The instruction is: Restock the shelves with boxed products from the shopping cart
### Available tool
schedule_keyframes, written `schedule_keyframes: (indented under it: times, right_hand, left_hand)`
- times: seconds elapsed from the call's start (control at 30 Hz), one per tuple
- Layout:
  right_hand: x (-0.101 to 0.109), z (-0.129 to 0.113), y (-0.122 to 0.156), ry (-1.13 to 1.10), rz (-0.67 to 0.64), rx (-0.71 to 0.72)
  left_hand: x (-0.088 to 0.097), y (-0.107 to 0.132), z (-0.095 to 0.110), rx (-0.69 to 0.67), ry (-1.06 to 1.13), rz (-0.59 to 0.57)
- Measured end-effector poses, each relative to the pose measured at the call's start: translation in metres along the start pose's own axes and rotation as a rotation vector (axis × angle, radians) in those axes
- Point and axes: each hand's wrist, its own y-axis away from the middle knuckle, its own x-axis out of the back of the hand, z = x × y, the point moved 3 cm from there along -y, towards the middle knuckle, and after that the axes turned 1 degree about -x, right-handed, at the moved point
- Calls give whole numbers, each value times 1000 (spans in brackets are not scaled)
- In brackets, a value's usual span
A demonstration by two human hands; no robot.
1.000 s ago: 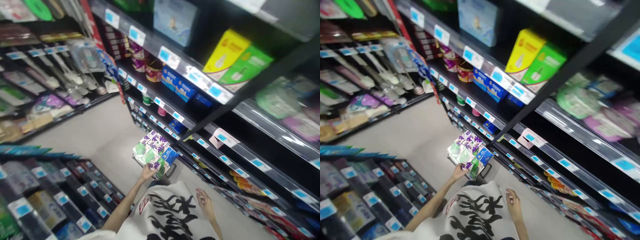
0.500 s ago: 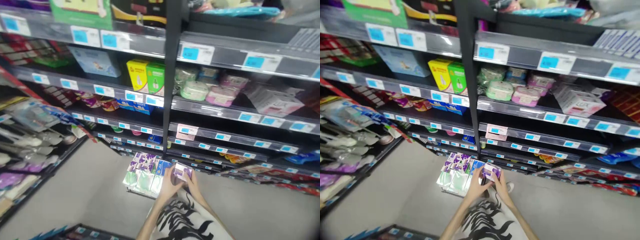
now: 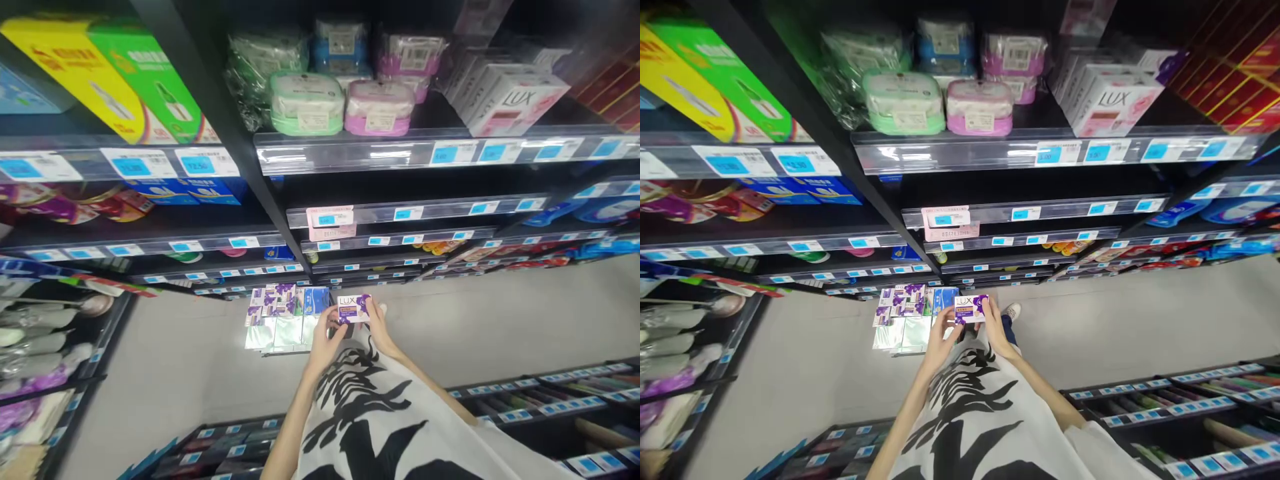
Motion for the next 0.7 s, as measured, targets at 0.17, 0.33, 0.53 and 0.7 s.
schedule_keyframes:
  times: [0.17, 0.33, 0.53, 0.7]
  right_hand:
    - [8, -10, 4, -10, -65, 63]
    - [6, -21, 10, 187, -300, 346]
    - [-5, -13, 12, 206, -328, 466]
    - [-11, -9, 8, 166, -338, 458]
  left_hand:
    - [4, 4, -9, 14, -2, 47]
    - [14, 7, -18, -13, -20, 129]
    - [29, 9, -18, -167, -98, 174]
    - [33, 12, -21, -183, -136, 164]
